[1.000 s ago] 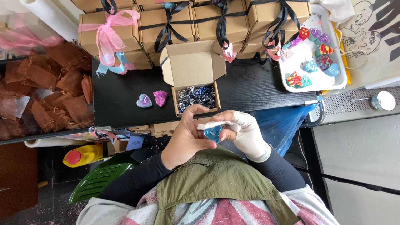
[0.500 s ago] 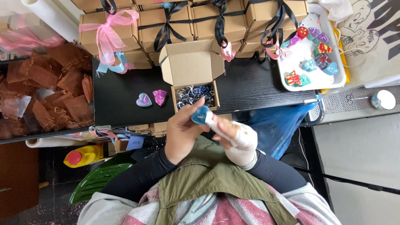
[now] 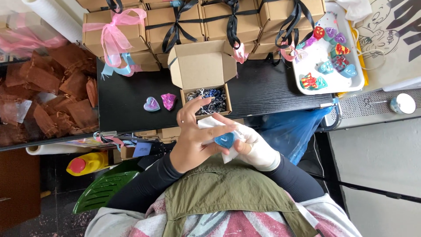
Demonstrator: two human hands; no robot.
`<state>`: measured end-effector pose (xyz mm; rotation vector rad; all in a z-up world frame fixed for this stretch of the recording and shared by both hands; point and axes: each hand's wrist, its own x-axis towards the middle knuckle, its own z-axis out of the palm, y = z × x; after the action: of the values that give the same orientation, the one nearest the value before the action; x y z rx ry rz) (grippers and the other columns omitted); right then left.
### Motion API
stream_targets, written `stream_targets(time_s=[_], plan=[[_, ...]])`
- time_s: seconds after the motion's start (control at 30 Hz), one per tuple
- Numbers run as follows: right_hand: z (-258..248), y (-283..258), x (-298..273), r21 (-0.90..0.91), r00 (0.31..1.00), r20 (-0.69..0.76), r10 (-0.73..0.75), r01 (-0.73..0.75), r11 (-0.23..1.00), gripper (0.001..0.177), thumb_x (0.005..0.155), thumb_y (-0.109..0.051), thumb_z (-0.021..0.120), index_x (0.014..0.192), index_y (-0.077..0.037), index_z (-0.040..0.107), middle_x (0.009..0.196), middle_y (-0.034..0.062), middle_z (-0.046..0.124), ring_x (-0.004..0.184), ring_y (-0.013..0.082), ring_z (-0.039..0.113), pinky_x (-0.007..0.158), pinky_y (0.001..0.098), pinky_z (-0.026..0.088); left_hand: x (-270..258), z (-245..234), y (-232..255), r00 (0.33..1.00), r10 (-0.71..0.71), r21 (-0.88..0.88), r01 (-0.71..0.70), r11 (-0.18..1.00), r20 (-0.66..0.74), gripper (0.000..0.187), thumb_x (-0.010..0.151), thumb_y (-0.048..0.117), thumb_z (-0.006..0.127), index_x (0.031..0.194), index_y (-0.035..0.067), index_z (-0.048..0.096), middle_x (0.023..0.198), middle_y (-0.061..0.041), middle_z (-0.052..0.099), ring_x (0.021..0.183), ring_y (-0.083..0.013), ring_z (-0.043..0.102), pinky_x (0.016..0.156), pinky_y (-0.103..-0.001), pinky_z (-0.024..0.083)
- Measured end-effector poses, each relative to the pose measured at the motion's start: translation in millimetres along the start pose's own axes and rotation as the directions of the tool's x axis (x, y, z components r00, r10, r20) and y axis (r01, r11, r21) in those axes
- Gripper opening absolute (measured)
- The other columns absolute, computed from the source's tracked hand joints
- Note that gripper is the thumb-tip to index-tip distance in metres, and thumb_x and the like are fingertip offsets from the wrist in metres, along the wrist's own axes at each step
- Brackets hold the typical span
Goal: The person is packaging heart-shaped candles into small boxes with tissue paper and ribbon.
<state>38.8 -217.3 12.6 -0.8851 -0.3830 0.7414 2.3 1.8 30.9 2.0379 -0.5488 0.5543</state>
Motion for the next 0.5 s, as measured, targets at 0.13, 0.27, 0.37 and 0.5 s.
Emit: stream_targets(time_s=[0.13,0.27,0.37,0.5], plan=[[-11.7,4.2,-1.6,0.064,0.982,0.057,0.181,-0.185,0.981,0.093,0.090,-0.038,0.084,0.162,-0.006,0.036,0.141,0.0109,0.058,0.100,0.0138,0.059,0.086,0.0308,0.052,2.4,-7.6,8.4,0.997,0.039,0.199,-0.051,0.979,0.061,0.052,0.076,0.046,0.089,0.124,0.039,0.073,0.148,-0.011,0.048,0.147,-0.0361,0.032,0.121,-0.058,0.015],[-14.5,1.6,2.6,0.047,0.962,0.020,0.272,-0.272,0.961,0.097,0.077,-0.039,0.091,0.153,-0.003,0.044,0.141,0.0122,0.063,0.090,0.0137,0.065,0.075,0.0305,0.056,5.9,-13.1,14.0,0.978,0.037,0.307,-0.099,0.946,0.203,0.054,0.072,0.041,0.090,0.123,0.046,0.072,0.146,-0.002,0.050,0.148,-0.0330,0.033,0.120,-0.061,0.014],[-6.2,-9.1,6.0,0.028,0.944,0.002,0.329,-0.329,0.944,0.094,0.074,-0.041,0.092,0.150,-0.003,0.052,0.133,0.0109,0.067,0.080,0.0106,0.067,0.071,0.0260,0.056,15.2,-18.4,10.6,0.950,0.058,0.095,-0.091,0.991,0.306,0.075,0.070,0.059,0.085,0.137,0.031,0.064,0.141,-0.014,0.045,0.143,-0.0423,0.031,0.116,-0.066,0.017],[-12.9,1.6,5.8,-0.008,0.935,-0.015,0.355,-0.355,0.935,0.079,0.073,-0.047,0.090,0.132,-0.001,0.064,0.118,0.0099,0.073,0.073,0.0088,0.068,0.062,0.0228,0.054,7.7,-23.5,-5.0,0.926,0.046,-0.148,0.011,0.989,0.374,0.075,0.082,0.052,0.077,0.148,0.025,0.054,0.148,-0.013,0.041,0.147,-0.0388,0.034,0.121,-0.059,0.028]])
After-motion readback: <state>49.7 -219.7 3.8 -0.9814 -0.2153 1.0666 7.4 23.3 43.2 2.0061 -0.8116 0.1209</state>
